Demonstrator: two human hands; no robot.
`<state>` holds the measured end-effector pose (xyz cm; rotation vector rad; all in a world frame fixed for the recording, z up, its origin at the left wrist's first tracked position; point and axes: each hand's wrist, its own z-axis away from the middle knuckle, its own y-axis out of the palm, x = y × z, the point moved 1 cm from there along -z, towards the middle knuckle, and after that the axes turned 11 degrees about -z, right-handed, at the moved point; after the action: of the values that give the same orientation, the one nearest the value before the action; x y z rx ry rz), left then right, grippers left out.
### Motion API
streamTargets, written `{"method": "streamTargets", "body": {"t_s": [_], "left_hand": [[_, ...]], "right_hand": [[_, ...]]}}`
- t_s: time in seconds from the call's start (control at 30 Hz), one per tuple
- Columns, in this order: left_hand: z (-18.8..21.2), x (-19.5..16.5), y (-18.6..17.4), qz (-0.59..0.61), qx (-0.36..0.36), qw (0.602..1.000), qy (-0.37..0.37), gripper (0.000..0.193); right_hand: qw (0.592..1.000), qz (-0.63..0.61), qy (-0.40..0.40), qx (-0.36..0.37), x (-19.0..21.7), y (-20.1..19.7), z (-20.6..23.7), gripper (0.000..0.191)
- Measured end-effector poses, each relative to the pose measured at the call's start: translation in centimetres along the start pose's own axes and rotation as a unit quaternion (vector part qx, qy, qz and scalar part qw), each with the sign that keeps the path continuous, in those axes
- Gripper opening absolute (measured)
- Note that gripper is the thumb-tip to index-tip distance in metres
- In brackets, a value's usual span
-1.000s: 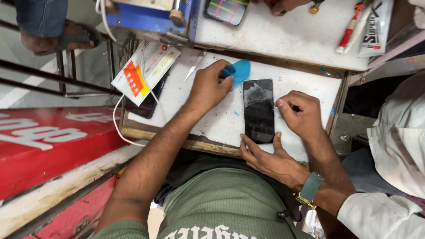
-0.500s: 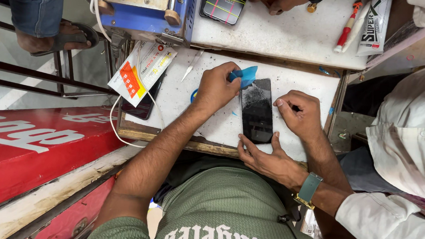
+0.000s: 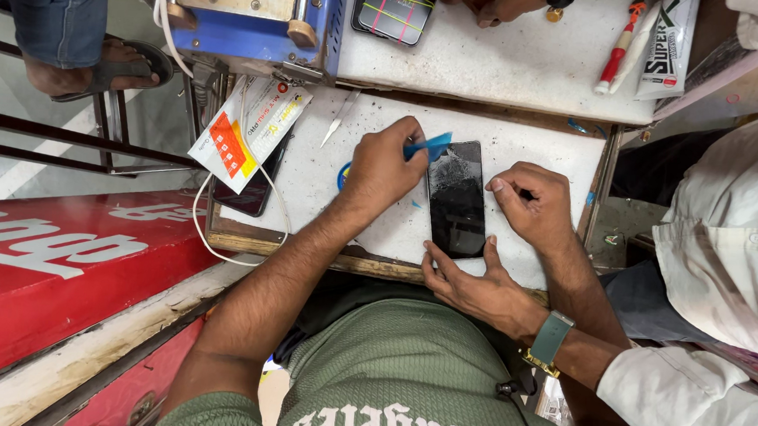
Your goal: The person applies strips of blue tape in a crisscross pattern over a phone, then sets that phone aside and works on a second phone with a cracked screen, holding it while another person wipes the screen with a blue cloth and points at the glass. The person then handles the tape roll and moves phones on the bench.
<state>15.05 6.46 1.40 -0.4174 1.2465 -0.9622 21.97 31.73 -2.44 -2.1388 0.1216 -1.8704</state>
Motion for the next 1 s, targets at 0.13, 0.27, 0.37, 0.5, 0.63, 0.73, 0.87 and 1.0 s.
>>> {"method": "streamTargets", "body": {"t_s": [0.13, 0.27, 0.37, 0.5, 0.63, 0.73, 0.87, 1.0], "left_hand": [[-0.2, -0.1, 0.3, 0.021, -0.003, 1.0, 0.01, 0.009], [-0.8, 0.2, 0.8, 0.052, 0.013, 0.999, 0.006, 0.008], [-1.2, 0.2, 0.9, 0.062, -0.011, 0.998, 0.031, 0.011], [-1.1, 0.1, 0.6, 0.032, -0.016, 0.999, 0.027, 0.013], [-0.6, 0.1, -0.3, 0.02, -0.021, 0.999, 0.027, 0.015], [-0.4, -0.2, -0.5, 0.016, -0.002, 1.0, -0.004, 0.014], [-0.7, -0.7, -0.2, 0.023, 0.008, 1.0, -0.001, 0.021], [-1.0, -0.8, 0.1, 0.049, 0.011, 0.999, 0.018, 0.021]], "right_hand": [[1.0, -0.001, 0.008, -0.002, 0.1, 0.0, 0.0, 0.013], [1.0, -0.005, 0.002, 0.0, 0.1, -0.1, 0.0, 0.012], [1.0, 0.0, 0.008, -0.002, 0.1, 0.0, 0.0, 0.012], [1.0, 0.004, 0.004, -0.003, 0.0, -0.1, -0.1, 0.011], [1.0, 0.003, -0.01, -0.004, -0.1, -0.2, -0.1, 0.01], [1.0, -0.002, -0.005, -0.002, -0.2, -0.1, -0.1, 0.01], [1.0, -0.005, -0.005, -0.005, -0.4, 0.0, -0.1, 0.011], [1.0, -0.007, -0.015, -0.006, -0.5, 0.0, -0.1, 0.012]]}}
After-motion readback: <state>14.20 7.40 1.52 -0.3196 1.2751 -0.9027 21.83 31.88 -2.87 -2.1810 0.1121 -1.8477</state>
